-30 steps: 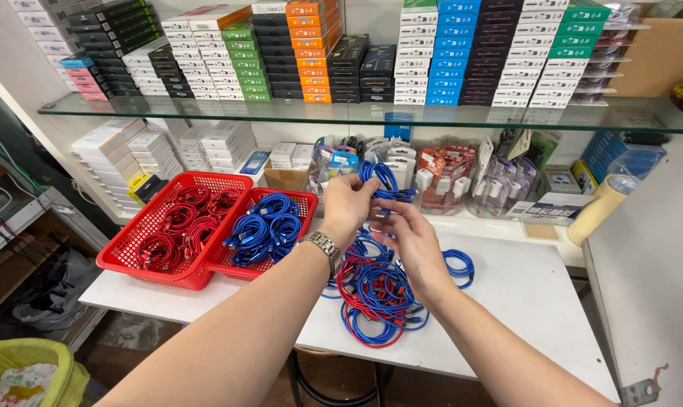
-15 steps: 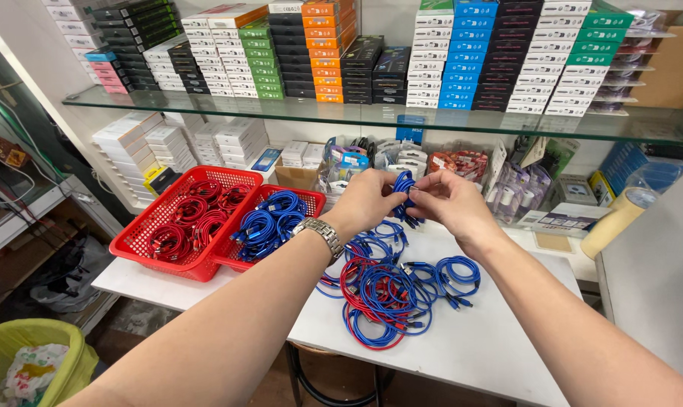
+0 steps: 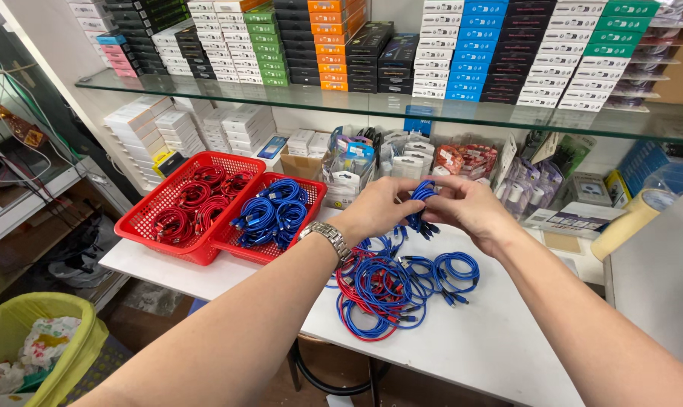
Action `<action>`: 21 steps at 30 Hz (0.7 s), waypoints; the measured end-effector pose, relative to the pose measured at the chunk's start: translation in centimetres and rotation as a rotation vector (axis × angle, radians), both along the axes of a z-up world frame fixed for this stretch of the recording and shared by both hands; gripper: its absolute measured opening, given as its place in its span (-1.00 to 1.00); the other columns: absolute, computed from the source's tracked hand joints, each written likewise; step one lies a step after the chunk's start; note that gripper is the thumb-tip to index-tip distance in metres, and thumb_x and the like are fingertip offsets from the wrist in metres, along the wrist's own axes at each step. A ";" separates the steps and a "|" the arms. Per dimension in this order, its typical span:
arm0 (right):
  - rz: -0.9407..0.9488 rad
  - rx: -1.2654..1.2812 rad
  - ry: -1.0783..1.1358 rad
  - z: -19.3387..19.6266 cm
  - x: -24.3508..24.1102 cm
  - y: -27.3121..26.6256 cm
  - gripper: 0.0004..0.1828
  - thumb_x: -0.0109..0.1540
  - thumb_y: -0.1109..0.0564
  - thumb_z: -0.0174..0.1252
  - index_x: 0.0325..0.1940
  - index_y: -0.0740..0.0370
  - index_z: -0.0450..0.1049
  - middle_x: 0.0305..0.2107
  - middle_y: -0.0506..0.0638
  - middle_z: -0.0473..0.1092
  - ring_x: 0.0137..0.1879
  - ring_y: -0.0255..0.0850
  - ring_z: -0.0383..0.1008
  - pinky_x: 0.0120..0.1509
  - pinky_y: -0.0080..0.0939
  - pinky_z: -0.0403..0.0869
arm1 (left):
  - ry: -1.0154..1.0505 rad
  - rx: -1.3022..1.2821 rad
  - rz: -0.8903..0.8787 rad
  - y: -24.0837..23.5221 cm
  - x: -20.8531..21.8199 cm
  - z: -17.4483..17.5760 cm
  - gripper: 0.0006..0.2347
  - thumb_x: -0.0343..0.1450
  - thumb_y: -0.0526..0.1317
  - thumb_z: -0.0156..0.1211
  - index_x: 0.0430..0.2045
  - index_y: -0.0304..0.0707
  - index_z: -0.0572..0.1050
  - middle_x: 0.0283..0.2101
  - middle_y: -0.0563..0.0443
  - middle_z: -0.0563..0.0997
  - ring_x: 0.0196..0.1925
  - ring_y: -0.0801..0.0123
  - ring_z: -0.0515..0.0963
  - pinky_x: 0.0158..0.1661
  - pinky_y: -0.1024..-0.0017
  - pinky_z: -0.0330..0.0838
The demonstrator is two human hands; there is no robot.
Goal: The person coils red and blue USB cables by hand and places them into red plastic baskets on a table. The person repeatedly picks up tangled cables, untangles them, coils them, and deposits them into the baskets.
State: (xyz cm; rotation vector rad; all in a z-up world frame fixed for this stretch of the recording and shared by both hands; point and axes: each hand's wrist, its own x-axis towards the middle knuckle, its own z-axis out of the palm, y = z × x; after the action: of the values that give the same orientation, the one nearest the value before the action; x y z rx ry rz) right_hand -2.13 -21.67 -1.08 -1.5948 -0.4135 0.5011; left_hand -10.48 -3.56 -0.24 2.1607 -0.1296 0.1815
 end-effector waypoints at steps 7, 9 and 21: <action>-0.027 -0.153 -0.008 -2.1 1.9 0.8 -0.66 0.23 0.04 0.32 -0.05 0.32 0.47 -0.32 -0.05 0.48 -0.30 -0.30 0.48 -0.16 -0.35 0.52 | -0.122 -0.140 0.199 -0.2 -1.7 -1.8 -0.61 0.26 -0.23 0.43 -0.07 -0.33 0.49 -0.41 -0.03 0.66 -0.41 0.43 0.68 -0.36 0.46 0.56; -0.051 0.069 0.211 -2.6 1.6 1.8 -0.70 0.23 0.03 0.34 -0.06 0.23 0.50 -0.32 -0.09 0.45 -0.26 -0.35 0.46 -0.12 -0.35 0.53 | -0.140 -0.096 0.250 0.3 -2.1 -2.4 -0.64 0.24 -0.24 0.48 -0.17 -0.43 0.51 -0.42 -0.05 0.66 -0.41 0.43 0.67 -0.35 0.45 0.56; 0.222 -0.390 -0.320 -2.3 -1.9 11.5 -0.61 0.18 -0.01 0.29 0.07 0.12 0.57 -0.25 0.03 0.59 -0.29 -0.27 0.61 -0.19 -0.27 0.52 | 0.356 -0.247 0.303 12.1 -4.6 -4.9 -0.77 0.30 -0.29 0.42 -0.27 -0.51 0.65 -0.34 -0.14 0.72 -0.39 0.35 0.72 -0.37 0.48 0.66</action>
State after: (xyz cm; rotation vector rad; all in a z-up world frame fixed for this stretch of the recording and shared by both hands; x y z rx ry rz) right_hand -4.04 -10.21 -3.34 -2.0288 -0.7777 0.5165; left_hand -15.10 8.57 -5.09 1.9213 0.4061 -0.0171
